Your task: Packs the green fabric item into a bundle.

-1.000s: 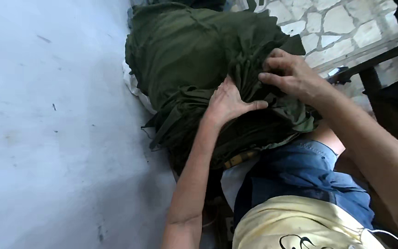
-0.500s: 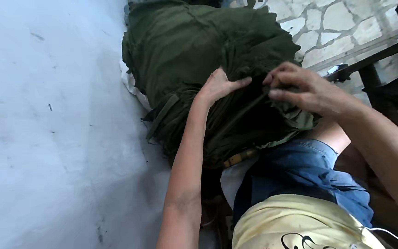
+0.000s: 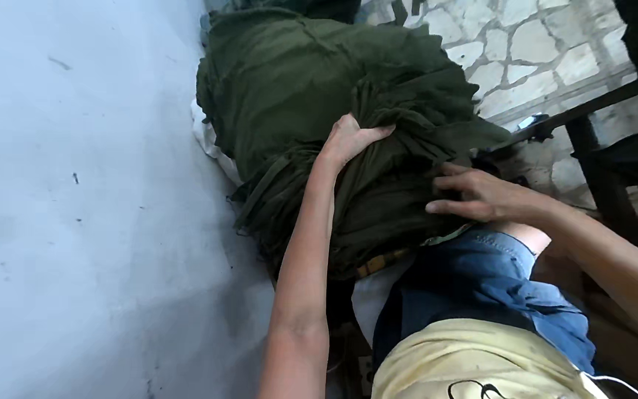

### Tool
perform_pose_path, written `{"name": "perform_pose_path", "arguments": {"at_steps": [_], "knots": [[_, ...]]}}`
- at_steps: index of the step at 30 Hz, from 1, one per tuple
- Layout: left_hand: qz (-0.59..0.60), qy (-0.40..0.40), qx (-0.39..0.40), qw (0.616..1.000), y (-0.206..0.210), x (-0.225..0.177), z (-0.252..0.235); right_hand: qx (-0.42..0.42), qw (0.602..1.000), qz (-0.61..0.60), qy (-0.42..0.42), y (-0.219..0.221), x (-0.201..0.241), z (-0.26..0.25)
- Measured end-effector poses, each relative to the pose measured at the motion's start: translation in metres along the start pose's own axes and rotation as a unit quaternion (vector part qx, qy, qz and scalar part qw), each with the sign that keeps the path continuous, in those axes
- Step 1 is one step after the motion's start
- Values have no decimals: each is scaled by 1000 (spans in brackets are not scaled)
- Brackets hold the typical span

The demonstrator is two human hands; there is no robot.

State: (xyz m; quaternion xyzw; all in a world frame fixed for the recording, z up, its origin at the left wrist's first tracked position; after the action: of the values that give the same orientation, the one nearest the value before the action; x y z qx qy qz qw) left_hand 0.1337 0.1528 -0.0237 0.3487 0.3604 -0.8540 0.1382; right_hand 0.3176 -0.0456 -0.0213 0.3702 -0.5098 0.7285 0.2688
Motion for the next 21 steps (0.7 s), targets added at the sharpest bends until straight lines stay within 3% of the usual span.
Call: {"name": "perform_pose_path", "arguments": {"at_steps": [3,7,11,14,16,17,18,19,20,21], "knots": [[-19,40,-20,999,5,3,8,-24,995,-94,-31,-19,3,-6],[-73,127,-57,988,20,-4,72,-139,989,-56,-17,-37,34,-45],[-179,64,-206,960,56,-18,88,-202,979,-38,-17,-23,40,-53],[-148,10,-208,967,40,-34,81,-312,950,-21,-14,-6,57,-17],[-90,23,-244,965,18,-39,90,-330,928,-170,15,13,69,3],[-69,55,-278,957,9,-40,99,-287,892,-340,74,23,71,3],[-64,93,-313,943,3,-42,107,-234,803,-529,144,30,69,-7],[-72,131,-347,926,0,-45,114,-218,685,-667,197,32,61,-23],[-88,159,-374,909,0,-48,119,-214,585,-755,204,30,51,-39],[-102,177,-393,897,4,-50,122,-217,514,-812,173,24,43,-50]]}}
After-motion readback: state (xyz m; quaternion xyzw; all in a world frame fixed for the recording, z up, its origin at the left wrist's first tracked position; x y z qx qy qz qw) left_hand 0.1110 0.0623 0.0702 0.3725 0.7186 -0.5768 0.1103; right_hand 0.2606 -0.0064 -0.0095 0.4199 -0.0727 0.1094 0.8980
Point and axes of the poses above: each hand's wrist, its own z-axis away from the middle knuckle, its own y-axis out of the palm, x = y × z, the point moved 1 cm from there along -z, towards the middle knuckle, and after that the axes turned 3 degrees about -z, right-handed, at the moved point
